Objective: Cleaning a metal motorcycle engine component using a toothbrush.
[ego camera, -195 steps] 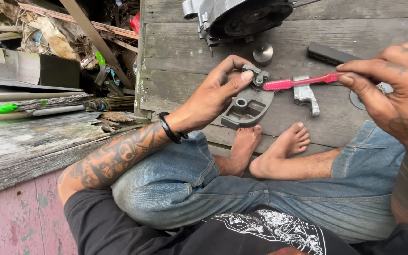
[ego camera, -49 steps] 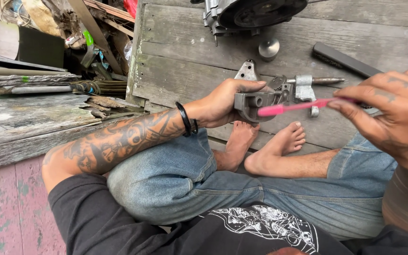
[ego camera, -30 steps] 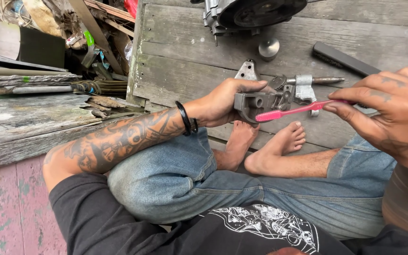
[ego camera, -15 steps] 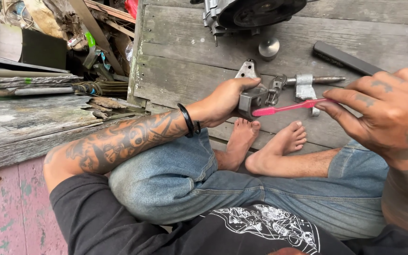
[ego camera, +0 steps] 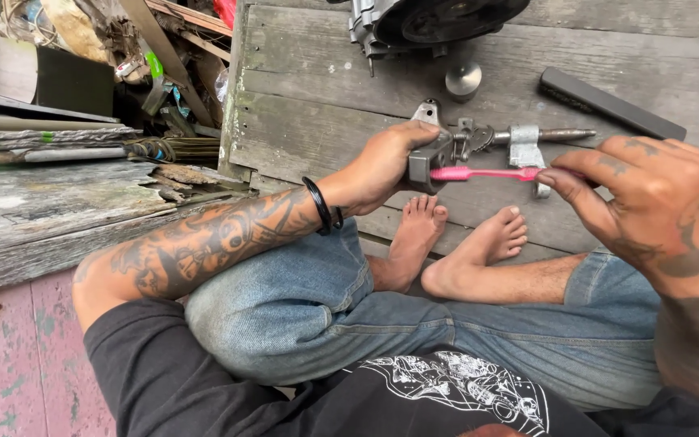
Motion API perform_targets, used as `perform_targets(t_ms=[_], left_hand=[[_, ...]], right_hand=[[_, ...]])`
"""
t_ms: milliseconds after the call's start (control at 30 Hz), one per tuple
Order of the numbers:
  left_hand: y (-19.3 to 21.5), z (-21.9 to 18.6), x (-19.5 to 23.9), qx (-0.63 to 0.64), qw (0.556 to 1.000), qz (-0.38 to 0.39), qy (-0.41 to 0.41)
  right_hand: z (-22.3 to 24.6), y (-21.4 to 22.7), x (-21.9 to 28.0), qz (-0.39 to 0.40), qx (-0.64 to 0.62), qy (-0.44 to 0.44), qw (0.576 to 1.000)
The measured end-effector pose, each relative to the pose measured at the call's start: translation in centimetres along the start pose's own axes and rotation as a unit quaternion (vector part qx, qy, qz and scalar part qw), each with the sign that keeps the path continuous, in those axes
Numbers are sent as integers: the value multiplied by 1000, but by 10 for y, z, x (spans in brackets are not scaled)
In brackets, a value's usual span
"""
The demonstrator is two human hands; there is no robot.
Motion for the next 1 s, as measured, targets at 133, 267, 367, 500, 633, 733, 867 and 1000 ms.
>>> perform_targets(t_ms=[133,267,367,500,633,733,867,1000], left_hand=[[-11,-20,15,-61,998,-9,-19],[-17,-27,22,-81,992,49,-82],[-3,-24,14,-214,957,32,-192],[-7,-28,18,-140,969,57,-194],[-2,-28,16,-95,968,94,-210],[-2,-31,15,-97,964,100,-228],[-9,-34,21,-31,966,122,-227],[-6,-29,16,10,978,111,-177]], right_hand=[[11,0,6,-9,84,-31,996],[8,10,-1,176,-48,-144,973],[11,-3,8,88,22,-123,988],[14,11,3,95,-101,-86,987],[10,11,0,32,-75,-65,995],[8,13,-6,24,-144,-32,989],[-5,1,-11,-3,-143,-12,990],[-26,-19,-11,-20,-11,-35,999]])
Point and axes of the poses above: each hand's wrist, its own x-axis away from the middle knuckle, its own y-axis out of the back of the hand, z = x × y, the point moved 1 cm from there along -x, towards the middle knuckle, and after that the axes turned 14 degrees about z, right-handed, at the moved point
